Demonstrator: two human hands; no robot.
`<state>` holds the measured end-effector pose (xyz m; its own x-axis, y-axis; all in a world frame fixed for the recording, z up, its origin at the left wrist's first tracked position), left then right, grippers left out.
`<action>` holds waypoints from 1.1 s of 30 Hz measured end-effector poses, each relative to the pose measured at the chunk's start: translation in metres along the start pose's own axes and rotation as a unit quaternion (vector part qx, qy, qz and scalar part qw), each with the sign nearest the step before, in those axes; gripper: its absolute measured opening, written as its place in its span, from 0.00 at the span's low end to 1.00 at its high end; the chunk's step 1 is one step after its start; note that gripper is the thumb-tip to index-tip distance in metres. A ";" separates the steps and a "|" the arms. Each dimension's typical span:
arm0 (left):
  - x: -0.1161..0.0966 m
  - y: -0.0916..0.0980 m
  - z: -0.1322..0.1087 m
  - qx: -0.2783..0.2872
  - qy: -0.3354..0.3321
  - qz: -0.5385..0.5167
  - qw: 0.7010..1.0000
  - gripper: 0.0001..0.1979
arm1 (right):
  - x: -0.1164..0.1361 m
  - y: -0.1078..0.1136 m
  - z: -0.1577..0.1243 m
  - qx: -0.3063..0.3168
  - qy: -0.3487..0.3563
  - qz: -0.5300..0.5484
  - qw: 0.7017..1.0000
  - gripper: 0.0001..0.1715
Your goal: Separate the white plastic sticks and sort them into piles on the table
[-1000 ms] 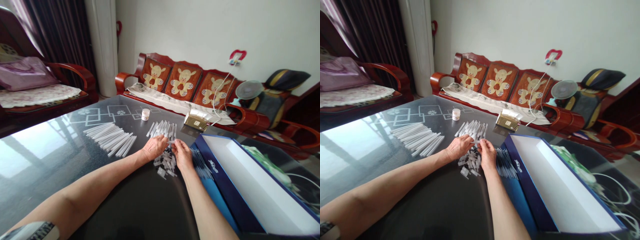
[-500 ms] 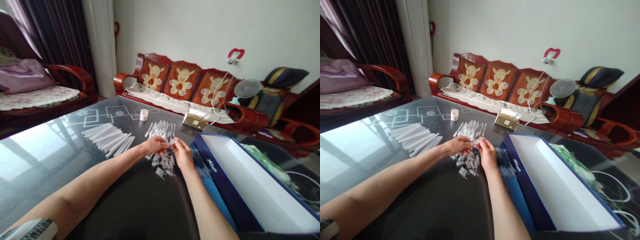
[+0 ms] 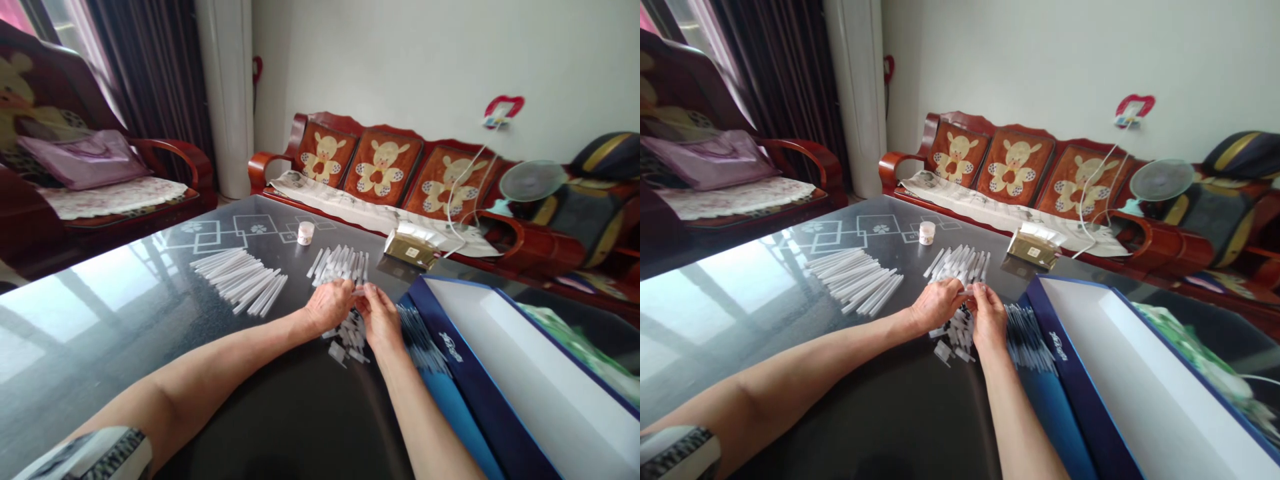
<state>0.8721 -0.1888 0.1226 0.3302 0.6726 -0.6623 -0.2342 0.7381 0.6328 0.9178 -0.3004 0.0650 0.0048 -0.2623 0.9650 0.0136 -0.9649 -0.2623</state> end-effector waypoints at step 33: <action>0.002 0.003 0.003 0.025 0.051 0.041 0.998 0.16 | 0.001 0.007 0.007 0.013 0.003 0.034 0.999 0.17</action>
<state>0.8745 -0.1853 0.1240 0.2157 0.7346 -0.6433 -0.2093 0.6783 0.7044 0.9250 -0.3073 0.0637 -0.0001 -0.3278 0.9448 0.0389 -0.9440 -0.3275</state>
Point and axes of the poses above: each hand's wrist, its own z-axis towards the middle knuckle, its own y-axis out of the back of the hand, x = y × z, the point moved 9 cm from there along z, towards the middle knuckle, and after that the axes turned 14 degrees about -z, right-handed, at the moved point
